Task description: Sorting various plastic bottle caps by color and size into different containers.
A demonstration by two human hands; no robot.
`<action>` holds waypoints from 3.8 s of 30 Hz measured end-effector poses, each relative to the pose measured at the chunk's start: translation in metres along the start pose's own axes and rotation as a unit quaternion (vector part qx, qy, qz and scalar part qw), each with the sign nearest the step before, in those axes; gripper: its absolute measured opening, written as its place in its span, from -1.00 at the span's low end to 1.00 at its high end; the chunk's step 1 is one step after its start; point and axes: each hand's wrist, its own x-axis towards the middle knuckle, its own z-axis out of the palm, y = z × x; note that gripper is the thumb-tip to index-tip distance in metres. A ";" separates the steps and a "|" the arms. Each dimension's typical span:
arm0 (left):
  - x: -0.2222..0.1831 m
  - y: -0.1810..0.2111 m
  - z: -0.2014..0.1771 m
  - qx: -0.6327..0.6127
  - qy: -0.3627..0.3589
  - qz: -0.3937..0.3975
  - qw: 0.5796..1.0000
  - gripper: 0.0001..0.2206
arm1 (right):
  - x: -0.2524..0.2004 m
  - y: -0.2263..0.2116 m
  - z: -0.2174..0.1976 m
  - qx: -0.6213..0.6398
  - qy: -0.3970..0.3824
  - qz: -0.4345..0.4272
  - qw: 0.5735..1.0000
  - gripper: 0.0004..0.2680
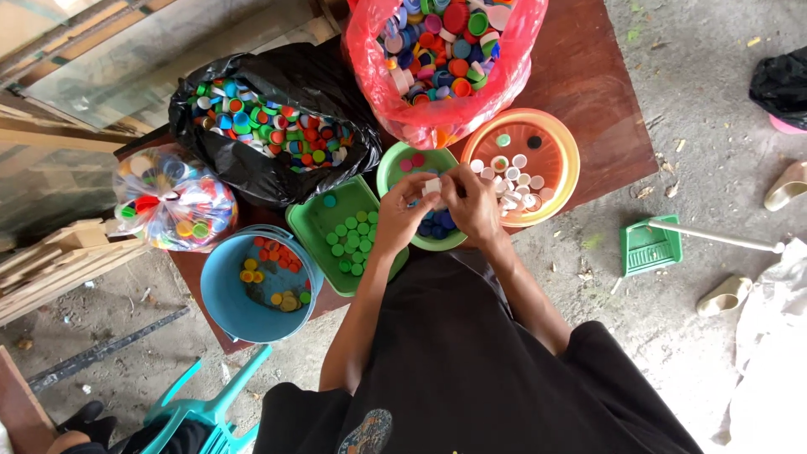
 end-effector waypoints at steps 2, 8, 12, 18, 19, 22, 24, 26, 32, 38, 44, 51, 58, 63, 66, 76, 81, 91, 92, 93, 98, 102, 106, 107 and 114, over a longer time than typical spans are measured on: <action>0.003 -0.011 -0.005 -0.027 0.015 0.002 1.000 -0.69 | -0.001 -0.003 0.000 0.034 -0.024 0.019 0.999 -0.86; 0.007 -0.034 -0.013 -0.087 0.031 -0.076 0.993 -0.72 | 0.004 -0.021 -0.036 0.002 -0.115 -0.109 0.987 -0.64; 0.000 -0.029 -0.003 -0.134 0.007 -0.154 0.979 -0.73 | -0.008 -0.008 -0.040 -0.010 -0.142 -0.087 0.986 -0.59; 0.009 -0.120 -0.002 0.039 -0.056 -0.155 0.986 -0.71 | -0.031 0.026 -0.056 -0.023 -0.092 0.020 0.995 -0.65; 0.014 -0.124 0.006 0.039 -0.054 -0.160 0.985 -0.71 | -0.035 0.042 -0.060 -0.020 -0.095 0.025 0.995 -0.65; 0.026 -0.134 0.030 0.093 -0.112 -0.100 0.984 -0.66 | -0.047 0.086 -0.072 -0.008 -0.046 0.003 0.999 -0.63; 0.037 -0.137 0.056 0.098 -0.069 -0.092 0.989 -0.57 | -0.048 0.111 -0.087 -0.108 0.010 -0.086 0.990 -0.68; 0.050 -0.170 0.067 0.091 -0.074 -0.094 0.989 -0.54 | -0.040 0.143 -0.100 -0.137 0.030 -0.061 0.988 -0.66; 0.091 -0.247 0.101 0.127 -0.111 -0.060 0.984 -0.55 | -0.014 0.181 -0.110 -0.197 0.081 0.054 0.975 -0.64; 0.112 -0.262 0.131 0.141 -0.112 -0.098 0.979 -0.46 | -0.001 0.226 -0.093 -0.200 0.136 0.072 0.968 -0.65; 0.112 -0.284 0.136 0.114 -0.092 -0.053 0.988 -0.46 | 0.001 0.243 -0.088 -0.197 0.119 0.115 0.966 -0.63; 0.095 -0.205 0.129 0.168 -0.063 -0.037 0.983 -0.53 | 0.003 0.191 -0.091 -0.210 0.133 0.010 0.969 -0.56; 0.032 -0.079 0.085 0.199 0.008 0.019 0.980 -0.58 | 0.011 0.081 -0.074 -0.167 0.123 -0.122 0.971 -0.64; 0.022 -0.015 0.059 0.237 0.120 0.104 0.958 -0.60 | 0.028 0.020 -0.059 -0.145 0.108 -0.250 0.951 -0.67; 0.033 0.009 0.053 0.267 0.146 0.121 0.945 -0.62 | 0.042 -0.004 -0.054 -0.129 0.097 -0.274 0.948 -0.68; 0.136 0.042 0.008 0.530 0.127 0.219 0.809 -0.71 | 0.095 0.005 -0.011 -0.073 0.036 -0.207 0.975 -0.63; 0.170 0.023 -0.022 0.582 0.134 0.207 0.775 -0.71 | 0.131 0.015 0.020 -0.034 0.006 -0.165 0.986 -0.56; 0.172 0.031 -0.024 0.622 0.102 0.128 0.766 -0.54 | 0.157 0.022 0.044 -0.027 -0.031 -0.085 0.996 -0.58; 0.169 0.036 -0.021 0.575 0.111 0.123 0.801 -0.52 | 0.156 0.022 0.042 -0.010 -0.026 -0.090 0.996 -0.58; 0.165 0.041 -0.019 0.526 0.121 0.117 0.834 -0.50 | 0.154 0.021 0.041 0.007 -0.022 -0.094 0.995 -0.58; 0.144 0.057 -0.008 0.389 0.149 0.171 0.893 -0.46 | 0.138 0.004 0.020 0.009 -0.024 -0.113 0.993 -0.61; 0.114 0.069 0.009 0.277 0.152 0.192 0.929 -0.42 | 0.118 -0.028 -0.009 0.054 -0.045 -0.111 0.991 -0.59; 0.083 0.064 0.022 0.149 0.116 0.213 0.959 -0.41 | 0.092 -0.050 -0.036 0.060 -0.040 -0.123 0.990 -0.56; 0.076 0.063 0.024 0.147 0.111 0.225 0.957 -0.42 | 0.086 -0.054 -0.041 0.051 -0.041 -0.140 0.988 -0.55; 0.039 0.088 0.047 0.180 0.071 0.263 0.945 -0.44 | 0.050 -0.055 -0.065 0.062 -0.036 -0.178 0.981 -0.57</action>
